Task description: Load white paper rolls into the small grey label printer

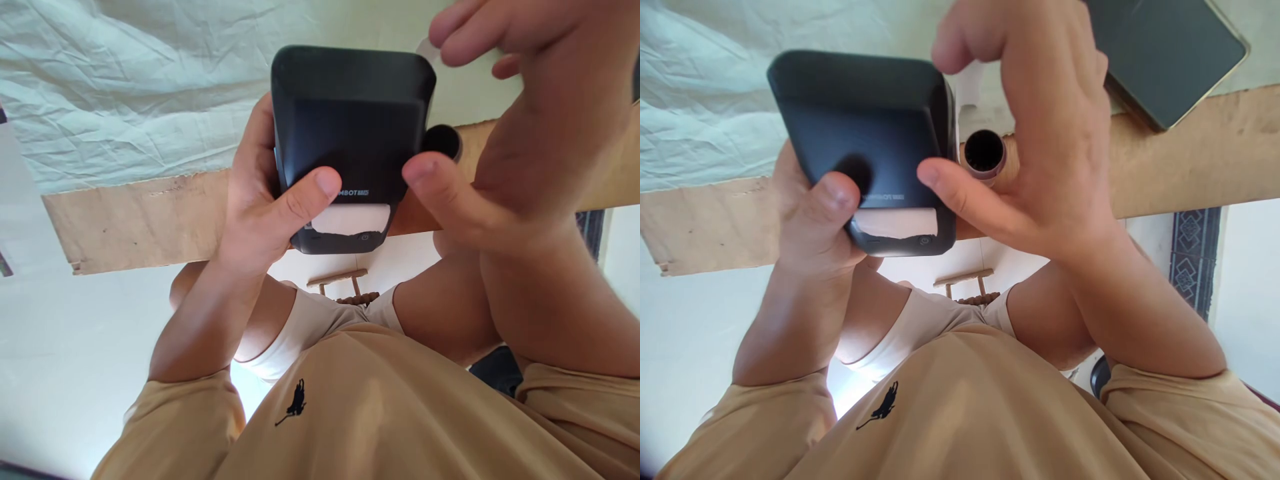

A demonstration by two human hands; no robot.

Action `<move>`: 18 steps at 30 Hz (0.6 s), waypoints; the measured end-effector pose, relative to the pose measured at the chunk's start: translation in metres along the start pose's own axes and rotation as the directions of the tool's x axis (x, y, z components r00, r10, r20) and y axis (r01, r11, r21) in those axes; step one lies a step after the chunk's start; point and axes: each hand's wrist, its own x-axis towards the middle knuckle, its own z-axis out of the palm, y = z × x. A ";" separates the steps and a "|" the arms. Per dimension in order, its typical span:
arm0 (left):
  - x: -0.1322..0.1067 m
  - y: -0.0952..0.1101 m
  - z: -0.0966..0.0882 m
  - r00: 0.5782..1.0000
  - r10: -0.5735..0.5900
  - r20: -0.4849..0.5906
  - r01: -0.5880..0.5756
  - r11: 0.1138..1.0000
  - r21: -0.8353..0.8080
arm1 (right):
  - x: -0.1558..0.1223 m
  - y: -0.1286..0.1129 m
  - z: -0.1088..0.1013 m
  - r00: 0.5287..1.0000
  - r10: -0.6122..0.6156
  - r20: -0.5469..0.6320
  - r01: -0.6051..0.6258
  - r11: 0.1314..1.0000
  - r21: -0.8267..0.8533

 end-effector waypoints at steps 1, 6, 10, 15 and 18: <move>0.000 0.001 0.001 1.000 -0.008 -0.019 0.008 1.000 0.005 | 0.001 0.000 0.000 0.999 -0.038 -0.004 0.038 0.998 0.041; 0.001 0.001 0.001 0.999 -0.026 -0.019 0.027 0.998 0.059 | 0.001 0.000 -0.001 0.997 -0.077 0.018 0.074 0.991 0.113; 0.002 0.000 -0.001 1.000 -0.020 -0.013 0.021 0.999 0.035 | 0.002 -0.003 -0.002 0.999 -0.026 0.048 0.023 0.998 0.064; 0.004 0.005 0.004 0.999 -0.036 -0.031 0.036 0.999 -0.009 | 0.005 -0.003 0.000 0.996 -0.010 0.086 0.006 0.999 0.051; 0.004 0.006 0.003 0.998 -0.049 -0.041 0.048 0.998 -0.046 | 0.003 -0.004 0.004 0.997 0.028 0.069 -0.030 0.999 0.035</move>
